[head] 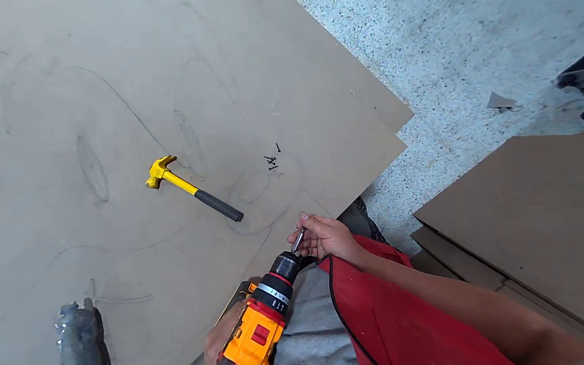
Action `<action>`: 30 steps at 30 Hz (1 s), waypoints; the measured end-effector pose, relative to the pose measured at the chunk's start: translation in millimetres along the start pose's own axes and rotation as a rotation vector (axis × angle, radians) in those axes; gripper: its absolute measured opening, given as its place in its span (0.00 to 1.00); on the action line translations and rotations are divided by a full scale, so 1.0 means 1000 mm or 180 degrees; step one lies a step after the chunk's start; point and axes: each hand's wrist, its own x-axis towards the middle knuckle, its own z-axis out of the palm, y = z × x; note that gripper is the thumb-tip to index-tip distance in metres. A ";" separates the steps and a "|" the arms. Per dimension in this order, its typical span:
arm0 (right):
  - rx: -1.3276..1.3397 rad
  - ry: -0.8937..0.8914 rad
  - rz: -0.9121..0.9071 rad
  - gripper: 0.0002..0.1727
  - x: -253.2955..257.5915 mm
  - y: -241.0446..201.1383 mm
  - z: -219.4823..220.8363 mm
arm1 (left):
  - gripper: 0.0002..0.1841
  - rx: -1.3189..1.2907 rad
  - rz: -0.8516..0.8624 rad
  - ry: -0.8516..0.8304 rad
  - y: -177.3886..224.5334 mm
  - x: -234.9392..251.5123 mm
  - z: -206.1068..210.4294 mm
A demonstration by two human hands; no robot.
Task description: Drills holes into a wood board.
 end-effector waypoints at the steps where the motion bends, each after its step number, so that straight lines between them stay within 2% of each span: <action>1: -0.0014 0.0017 -0.0003 0.20 0.001 -0.003 -0.001 | 0.15 0.0012 0.0078 0.0037 -0.004 0.002 0.003; 3: 0.0000 -0.0004 -0.0024 0.20 0.003 -0.007 -0.005 | 0.15 -0.0011 0.0044 -0.0014 -0.007 0.006 0.005; 7: 0.0177 -0.0057 0.0196 0.18 0.010 -0.010 -0.012 | 0.15 -0.0068 -0.0404 -0.0227 0.011 0.020 0.004; 11: 0.0374 -0.0048 0.0419 0.24 0.021 -0.007 -0.014 | 0.21 0.0487 -0.0769 -0.0665 0.004 0.028 0.006; 14: 0.0480 -0.0047 0.0516 0.26 0.032 -0.003 -0.020 | 0.30 0.1056 -0.0760 -0.1127 -0.015 0.029 0.008; 16: 0.0545 -0.0021 0.0522 0.24 0.039 0.002 -0.025 | 0.31 0.1185 -0.0851 -0.1352 -0.010 0.040 0.009; 24: 0.0416 0.0015 0.0576 0.27 0.055 0.007 -0.038 | 0.34 0.1477 -0.0793 -0.1559 -0.004 0.061 0.014; 26: 0.0076 0.0009 0.0584 0.28 0.053 0.007 -0.042 | 0.35 0.1460 -0.0944 -0.1712 0.006 0.070 0.013; 27: -0.0417 0.0010 0.0451 0.28 0.047 0.002 -0.046 | 0.33 0.1463 -0.1042 -0.1775 0.017 0.079 0.013; 28: -0.1199 0.0103 0.0175 0.27 0.036 -0.005 -0.048 | 0.31 0.1466 -0.1115 -0.1802 0.033 0.089 0.014; 30: -0.2612 0.0539 -0.0845 0.23 0.010 -0.013 -0.053 | 0.28 0.1513 -0.1191 -0.1849 0.050 0.103 0.013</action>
